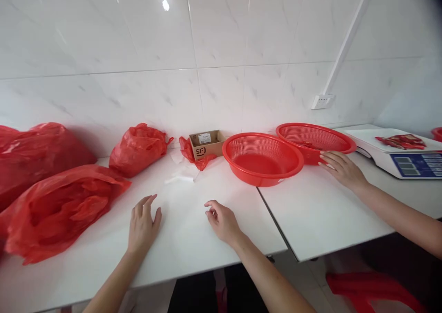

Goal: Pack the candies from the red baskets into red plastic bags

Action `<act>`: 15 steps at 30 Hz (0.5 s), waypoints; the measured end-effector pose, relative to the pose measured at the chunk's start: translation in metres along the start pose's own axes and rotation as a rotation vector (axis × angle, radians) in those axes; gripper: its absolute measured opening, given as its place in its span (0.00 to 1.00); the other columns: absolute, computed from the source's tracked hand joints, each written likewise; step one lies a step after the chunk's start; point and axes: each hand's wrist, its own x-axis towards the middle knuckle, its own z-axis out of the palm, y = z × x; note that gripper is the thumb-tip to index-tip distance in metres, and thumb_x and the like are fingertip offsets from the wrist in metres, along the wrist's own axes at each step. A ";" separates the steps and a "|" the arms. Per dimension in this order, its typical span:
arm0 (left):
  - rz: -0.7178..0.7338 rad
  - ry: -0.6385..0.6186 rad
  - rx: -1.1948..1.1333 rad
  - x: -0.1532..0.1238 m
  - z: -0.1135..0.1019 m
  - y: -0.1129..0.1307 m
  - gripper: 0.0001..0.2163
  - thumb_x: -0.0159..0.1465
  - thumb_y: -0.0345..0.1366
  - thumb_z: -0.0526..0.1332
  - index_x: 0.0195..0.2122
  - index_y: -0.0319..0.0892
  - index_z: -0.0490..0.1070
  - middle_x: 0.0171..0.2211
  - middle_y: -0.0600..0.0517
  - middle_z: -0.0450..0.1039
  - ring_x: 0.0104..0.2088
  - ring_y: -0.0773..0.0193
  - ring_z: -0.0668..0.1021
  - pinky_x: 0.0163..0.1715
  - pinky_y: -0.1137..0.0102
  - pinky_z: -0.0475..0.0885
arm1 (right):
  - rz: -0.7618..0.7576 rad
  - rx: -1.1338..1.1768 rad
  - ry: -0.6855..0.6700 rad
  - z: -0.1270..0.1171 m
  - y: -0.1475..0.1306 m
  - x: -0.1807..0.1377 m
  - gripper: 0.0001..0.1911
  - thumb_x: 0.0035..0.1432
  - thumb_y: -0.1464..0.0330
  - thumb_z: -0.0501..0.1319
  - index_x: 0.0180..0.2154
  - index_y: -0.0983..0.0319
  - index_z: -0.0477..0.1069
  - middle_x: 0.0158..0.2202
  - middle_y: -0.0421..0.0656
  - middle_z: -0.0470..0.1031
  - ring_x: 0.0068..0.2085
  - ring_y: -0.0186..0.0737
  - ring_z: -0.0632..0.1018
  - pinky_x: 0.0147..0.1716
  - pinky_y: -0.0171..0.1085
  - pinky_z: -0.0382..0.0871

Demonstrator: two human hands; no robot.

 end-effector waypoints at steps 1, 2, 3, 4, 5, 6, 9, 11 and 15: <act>-0.041 0.023 0.009 0.000 0.000 0.000 0.19 0.67 0.38 0.54 0.59 0.40 0.63 0.54 0.39 0.65 0.54 0.45 0.69 0.55 0.51 0.65 | -0.002 -0.002 0.003 0.000 0.001 0.000 0.12 0.63 0.66 0.53 0.46 0.56 0.69 0.31 0.37 0.74 0.28 0.34 0.73 0.33 0.34 0.67; -0.086 0.047 0.020 0.000 -0.001 -0.001 0.19 0.67 0.37 0.54 0.58 0.40 0.63 0.54 0.39 0.65 0.54 0.46 0.69 0.54 0.52 0.66 | -0.004 -0.004 0.005 -0.001 0.002 0.000 0.12 0.63 0.66 0.53 0.46 0.56 0.69 0.32 0.38 0.74 0.28 0.35 0.73 0.34 0.34 0.67; -0.133 0.072 0.033 -0.001 -0.001 -0.003 0.18 0.67 0.37 0.54 0.57 0.40 0.64 0.54 0.39 0.65 0.54 0.47 0.69 0.54 0.53 0.67 | -0.007 -0.006 0.005 -0.001 0.003 0.001 0.12 0.63 0.65 0.52 0.46 0.56 0.69 0.32 0.38 0.74 0.28 0.35 0.73 0.33 0.35 0.66; -0.180 0.096 0.046 -0.001 0.000 -0.005 0.17 0.67 0.36 0.54 0.56 0.40 0.65 0.54 0.40 0.65 0.54 0.48 0.69 0.53 0.53 0.68 | -0.011 -0.008 0.003 -0.001 0.003 0.001 0.12 0.63 0.65 0.52 0.46 0.57 0.69 0.32 0.38 0.74 0.29 0.36 0.73 0.33 0.35 0.66; -0.226 0.119 0.061 -0.001 0.000 -0.007 0.15 0.67 0.36 0.55 0.54 0.40 0.66 0.53 0.41 0.66 0.53 0.49 0.70 0.51 0.54 0.69 | -0.015 -0.011 -0.001 -0.001 0.004 0.001 0.12 0.63 0.65 0.52 0.46 0.57 0.69 0.31 0.39 0.74 0.29 0.36 0.73 0.33 0.35 0.66; -0.267 0.139 0.075 -0.001 0.000 -0.008 0.14 0.67 0.36 0.56 0.53 0.40 0.67 0.53 0.42 0.66 0.53 0.50 0.70 0.50 0.54 0.69 | -0.019 -0.015 -0.008 -0.001 0.005 0.002 0.12 0.63 0.65 0.51 0.45 0.57 0.68 0.31 0.39 0.74 0.29 0.37 0.73 0.33 0.35 0.66; -0.350 0.170 0.117 0.000 0.000 -0.012 0.12 0.66 0.37 0.59 0.49 0.40 0.69 0.53 0.45 0.68 0.52 0.53 0.72 0.50 0.54 0.70 | -0.029 -0.032 -0.030 -0.001 0.006 0.002 0.12 0.64 0.64 0.50 0.45 0.57 0.68 0.31 0.39 0.74 0.29 0.37 0.73 0.33 0.35 0.66; -0.375 0.163 0.152 0.001 -0.005 -0.015 0.12 0.65 0.36 0.60 0.49 0.40 0.71 0.56 0.44 0.66 0.55 0.52 0.70 0.52 0.52 0.68 | -0.037 -0.047 -0.043 0.000 0.006 0.002 0.12 0.64 0.64 0.50 0.46 0.57 0.68 0.32 0.39 0.74 0.29 0.37 0.73 0.32 0.36 0.66; -0.433 0.139 0.243 0.007 -0.033 -0.028 0.13 0.65 0.31 0.57 0.50 0.43 0.72 0.65 0.41 0.55 0.65 0.42 0.57 0.60 0.44 0.55 | -0.060 -0.065 -0.068 0.001 0.005 0.000 0.13 0.64 0.63 0.49 0.46 0.56 0.67 0.33 0.39 0.75 0.28 0.38 0.74 0.32 0.37 0.66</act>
